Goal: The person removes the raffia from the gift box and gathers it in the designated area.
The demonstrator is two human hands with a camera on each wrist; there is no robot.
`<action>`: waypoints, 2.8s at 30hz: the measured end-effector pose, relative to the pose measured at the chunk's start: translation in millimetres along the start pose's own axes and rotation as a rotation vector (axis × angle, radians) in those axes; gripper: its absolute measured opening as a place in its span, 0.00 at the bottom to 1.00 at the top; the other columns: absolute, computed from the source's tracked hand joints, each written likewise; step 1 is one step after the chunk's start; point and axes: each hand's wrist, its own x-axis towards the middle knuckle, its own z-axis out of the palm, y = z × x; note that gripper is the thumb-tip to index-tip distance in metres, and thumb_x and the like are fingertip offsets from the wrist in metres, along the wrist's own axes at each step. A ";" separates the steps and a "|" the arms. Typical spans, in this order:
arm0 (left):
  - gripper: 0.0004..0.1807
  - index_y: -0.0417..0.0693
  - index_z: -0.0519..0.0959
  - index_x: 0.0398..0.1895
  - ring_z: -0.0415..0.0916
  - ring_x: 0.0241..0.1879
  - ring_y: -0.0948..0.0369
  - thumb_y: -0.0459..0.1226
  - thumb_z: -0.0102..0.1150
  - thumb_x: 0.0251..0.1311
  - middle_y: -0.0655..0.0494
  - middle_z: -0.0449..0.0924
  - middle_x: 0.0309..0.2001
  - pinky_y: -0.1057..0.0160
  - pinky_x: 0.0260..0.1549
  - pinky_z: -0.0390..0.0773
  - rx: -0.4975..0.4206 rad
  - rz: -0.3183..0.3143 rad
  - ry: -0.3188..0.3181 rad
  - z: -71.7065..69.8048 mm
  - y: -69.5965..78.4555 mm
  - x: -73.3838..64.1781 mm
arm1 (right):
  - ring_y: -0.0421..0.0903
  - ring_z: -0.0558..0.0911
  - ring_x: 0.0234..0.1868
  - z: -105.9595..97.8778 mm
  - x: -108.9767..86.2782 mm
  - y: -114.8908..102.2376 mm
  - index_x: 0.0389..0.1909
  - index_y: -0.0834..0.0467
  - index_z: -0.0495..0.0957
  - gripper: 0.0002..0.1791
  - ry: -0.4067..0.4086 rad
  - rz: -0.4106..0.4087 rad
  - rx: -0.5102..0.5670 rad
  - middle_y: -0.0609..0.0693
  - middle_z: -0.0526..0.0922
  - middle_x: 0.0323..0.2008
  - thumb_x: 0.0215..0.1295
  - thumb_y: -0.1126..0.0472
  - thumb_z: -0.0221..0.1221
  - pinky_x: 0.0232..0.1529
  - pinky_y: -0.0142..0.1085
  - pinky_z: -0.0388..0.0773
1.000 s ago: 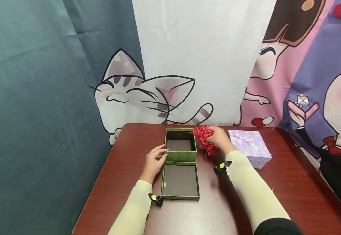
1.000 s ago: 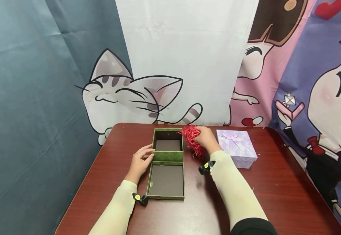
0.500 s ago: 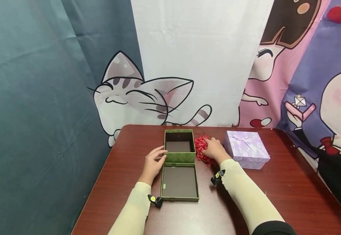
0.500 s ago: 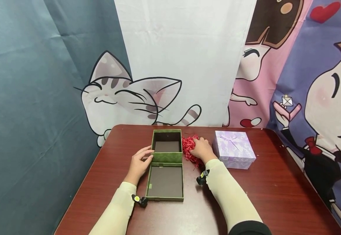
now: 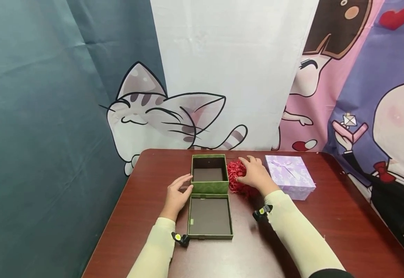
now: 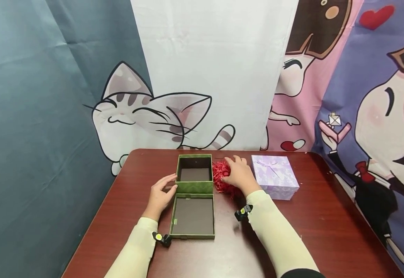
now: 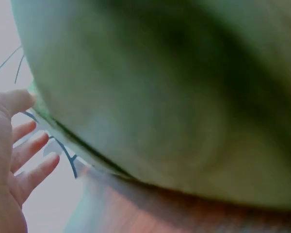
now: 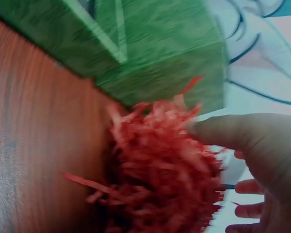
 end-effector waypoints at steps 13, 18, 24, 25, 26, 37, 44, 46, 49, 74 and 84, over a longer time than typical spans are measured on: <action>0.22 0.48 0.86 0.55 0.79 0.60 0.50 0.28 0.72 0.55 0.47 0.84 0.58 0.59 0.60 0.77 0.118 0.265 0.074 19.0 56.9 7.6 | 0.68 0.77 0.50 -28.6 -74.8 58.5 0.45 0.68 0.85 0.18 0.806 -0.260 0.289 0.66 0.84 0.47 0.52 0.67 0.70 0.54 0.60 0.67; 0.23 0.46 0.86 0.55 0.80 0.58 0.49 0.28 0.72 0.54 0.47 0.84 0.57 0.55 0.61 0.78 0.015 0.317 -0.017 67.2 92.5 -3.0 | 0.70 0.71 0.54 -22.3 -102.7 99.6 0.51 0.69 0.82 0.23 0.998 0.020 0.318 0.69 0.79 0.52 0.53 0.64 0.68 0.55 0.59 0.62; 0.24 0.46 0.84 0.58 0.80 0.60 0.56 0.30 0.74 0.54 0.52 0.84 0.59 0.57 0.58 0.81 -0.064 0.244 -0.174 130.1 112.9 -17.7 | 0.66 0.68 0.62 -7.7 -125.4 125.9 0.61 0.66 0.78 0.29 0.971 0.330 0.476 0.68 0.74 0.59 0.58 0.64 0.69 0.61 0.52 0.62; 0.25 0.46 0.84 0.58 0.79 0.60 0.57 0.30 0.74 0.54 0.51 0.83 0.59 0.57 0.57 0.81 -0.070 0.227 -0.194 139.1 114.3 -17.2 | 0.65 0.69 0.62 -6.1 -126.4 127.4 0.63 0.66 0.77 0.30 0.954 0.365 0.507 0.67 0.74 0.59 0.59 0.64 0.69 0.63 0.49 0.63; 0.26 0.47 0.84 0.59 0.79 0.61 0.59 0.31 0.74 0.55 0.51 0.83 0.59 0.58 0.57 0.81 -0.068 0.205 -0.212 147.6 115.7 -15.6 | 0.63 0.70 0.62 -4.7 -126.8 128.9 0.65 0.65 0.76 0.30 0.934 0.397 0.536 0.67 0.74 0.60 0.60 0.64 0.69 0.63 0.45 0.64; 0.32 0.48 0.78 0.68 0.84 0.53 0.55 0.36 0.75 0.58 0.45 0.81 0.60 0.69 0.49 0.82 -0.092 -0.292 -0.384 224.7 123.7 30.0 | 0.32 0.72 0.43 -5.7 -127.8 133.9 0.63 0.63 0.81 0.24 0.866 0.548 0.661 0.62 0.81 0.55 0.68 0.59 0.65 0.46 0.21 0.66; 0.35 0.45 0.77 0.69 0.84 0.55 0.52 0.37 0.76 0.57 0.44 0.81 0.62 0.64 0.47 0.84 -0.113 -0.475 -0.392 247.6 115.7 37.5 | 0.28 0.74 0.40 -11.8 -131.5 131.2 0.60 0.66 0.82 0.23 0.826 0.590 0.751 0.60 0.83 0.51 0.68 0.58 0.65 0.44 0.20 0.69; 0.34 0.45 0.78 0.68 0.85 0.53 0.53 0.37 0.76 0.56 0.44 0.83 0.61 0.63 0.48 0.84 -0.105 -0.495 -0.398 251.4 114.5 39.3 | 0.29 0.75 0.39 -16.4 -132.6 131.2 0.59 0.65 0.82 0.23 0.780 0.629 0.779 0.57 0.83 0.50 0.68 0.57 0.66 0.42 0.20 0.70; 0.32 0.44 0.79 0.66 0.85 0.53 0.53 0.38 0.76 0.56 0.45 0.85 0.57 0.62 0.49 0.84 -0.073 -0.505 -0.401 256.3 113.3 42.7 | 0.31 0.75 0.40 -25.7 -134.3 132.9 0.60 0.65 0.82 0.25 0.690 0.672 0.775 0.57 0.84 0.51 0.68 0.54 0.67 0.41 0.21 0.71; 0.25 0.39 0.84 0.58 0.86 0.48 0.59 0.38 0.76 0.58 0.49 0.88 0.49 0.63 0.45 0.86 -0.058 -0.533 -0.367 262.6 116.1 50.1 | 0.37 0.75 0.48 -45.9 -139.0 143.0 0.64 0.66 0.79 0.32 0.491 0.659 0.770 0.64 0.79 0.63 0.67 0.50 0.69 0.43 0.22 0.72; 0.25 0.41 0.85 0.58 0.85 0.50 0.57 0.38 0.77 0.56 0.50 0.89 0.48 0.63 0.48 0.84 -0.043 -0.507 -0.324 263.8 120.0 47.2 | 0.35 0.76 0.47 -42.4 -138.6 142.9 0.62 0.64 0.81 0.29 0.566 0.662 0.825 0.58 0.82 0.57 0.64 0.54 0.72 0.43 0.20 0.73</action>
